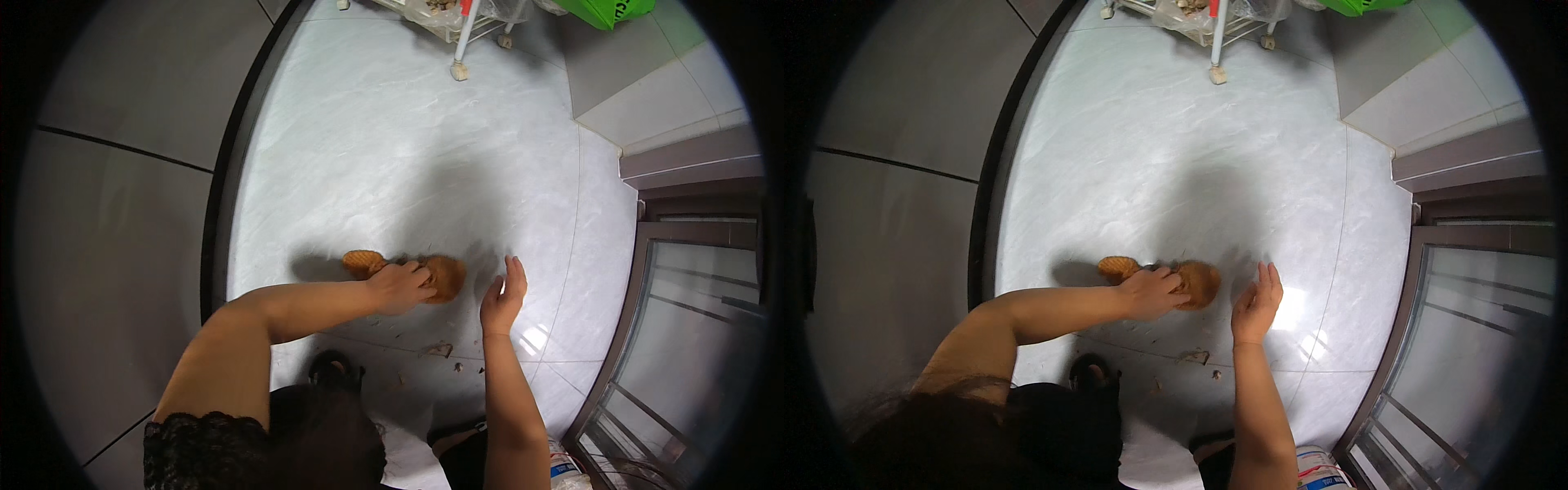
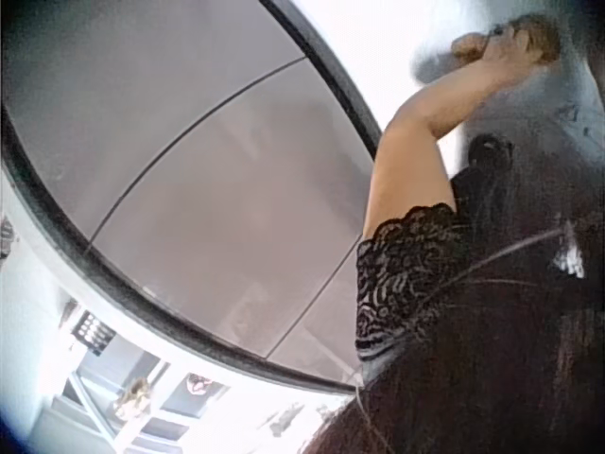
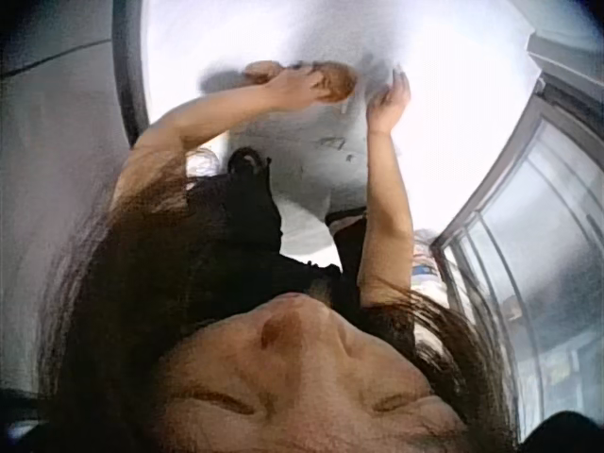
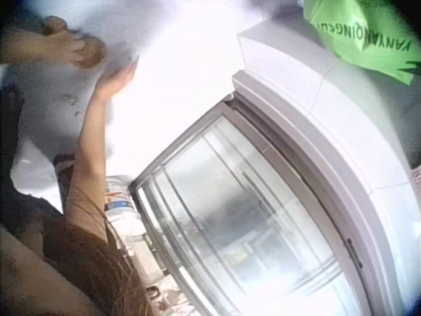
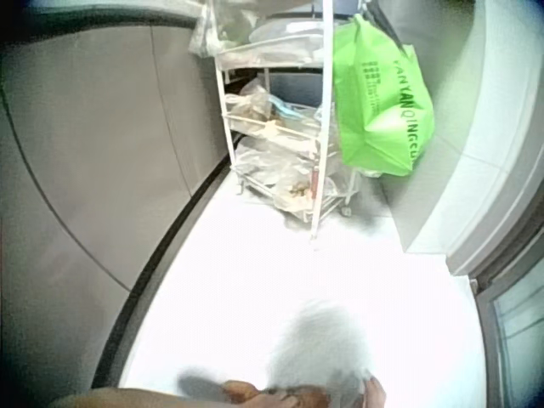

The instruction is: The person kneels on a tiled floor and uses an orange cloth to wipe away debris and dust. They systematically clean the area near a sliding door and a green bag, gathering the dirt into a pile and then placing it into a bucket.

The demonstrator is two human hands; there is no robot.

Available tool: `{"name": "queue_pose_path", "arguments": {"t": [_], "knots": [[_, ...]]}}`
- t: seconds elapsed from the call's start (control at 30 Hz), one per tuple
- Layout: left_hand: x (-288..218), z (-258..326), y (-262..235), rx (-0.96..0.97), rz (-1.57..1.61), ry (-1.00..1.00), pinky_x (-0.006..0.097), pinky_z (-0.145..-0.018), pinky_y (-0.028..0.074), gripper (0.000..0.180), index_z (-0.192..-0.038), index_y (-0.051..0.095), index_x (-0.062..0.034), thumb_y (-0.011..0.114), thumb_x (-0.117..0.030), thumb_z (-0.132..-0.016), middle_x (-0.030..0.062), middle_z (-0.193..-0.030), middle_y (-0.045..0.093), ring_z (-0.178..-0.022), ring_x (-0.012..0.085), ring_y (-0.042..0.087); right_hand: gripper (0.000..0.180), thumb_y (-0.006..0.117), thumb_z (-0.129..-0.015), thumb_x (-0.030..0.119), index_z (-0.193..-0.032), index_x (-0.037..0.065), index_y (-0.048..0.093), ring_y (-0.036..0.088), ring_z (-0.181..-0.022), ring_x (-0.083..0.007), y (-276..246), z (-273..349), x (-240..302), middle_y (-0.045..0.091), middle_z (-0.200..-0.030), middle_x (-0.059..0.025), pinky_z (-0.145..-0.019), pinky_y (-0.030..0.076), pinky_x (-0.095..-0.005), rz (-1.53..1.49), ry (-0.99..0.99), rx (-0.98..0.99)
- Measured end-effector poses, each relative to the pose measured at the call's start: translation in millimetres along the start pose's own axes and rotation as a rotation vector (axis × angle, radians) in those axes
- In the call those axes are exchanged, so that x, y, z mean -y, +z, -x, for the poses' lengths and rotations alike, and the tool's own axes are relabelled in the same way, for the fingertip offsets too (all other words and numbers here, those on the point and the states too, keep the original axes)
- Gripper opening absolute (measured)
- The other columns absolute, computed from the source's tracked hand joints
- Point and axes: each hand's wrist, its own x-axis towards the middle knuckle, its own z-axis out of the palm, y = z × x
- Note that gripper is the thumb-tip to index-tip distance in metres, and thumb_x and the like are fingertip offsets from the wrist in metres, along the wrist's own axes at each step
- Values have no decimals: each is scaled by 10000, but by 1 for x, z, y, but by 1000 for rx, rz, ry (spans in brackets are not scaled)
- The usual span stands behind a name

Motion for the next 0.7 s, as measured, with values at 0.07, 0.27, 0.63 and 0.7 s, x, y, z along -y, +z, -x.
{"name": "queue_pose_path", "arguments": {"t": [0.07, 0.27, 0.63, 0.7], "knots": [[8, 9, -6, -104, -104, -35, 426, -739, 553, 433, -1292, 586, -260, 590, -217, -862, 87, -1138, 544, -1105, 309, 525, 452, 505, -884, -65, -1319, 52, 545, 475, -1252, -356, -12, -2, -4, 505, -1366, -194, -1011, 444, -400, 7, -1, -26], [122, -50, -60, -645, -2, -416, 409, -740, 528, 284, -1183, 654, -188, 611, -244, -908, 97, -1039, 563, -974, 303, 535, 470, 508, -875, -71, -1319, 77, 549, 470, -1256, -345, -4, 1, -20, 495, -1375, -188, -1008, 443, -398, -73, 120, -38], [10, 2, -3, -217, 39, 142, 344, -706, 517, 205, -1049, 684, -215, 606, -176, -862, 18, -1021, 588, -960, 222, 552, 450, 538, -857, -47, -1291, 69, 567, 489, -1232, -360, -4, -5, 5, 513, -1358, -181, -1018, 425, -431, -91, -40, -54], [32, -16, -33, -530, -22, 9, 356, -730, 530, 215, -1080, 681, -196, 606, -177, -880, 30, -1021, 588, -1006, 251, 553, 457, 544, -854, -52, -1294, 68, 567, 491, -1230, -355, -14, -7, -4, 513, -1358, -179, -1011, 431, -428, -79, -71, -88]]}}
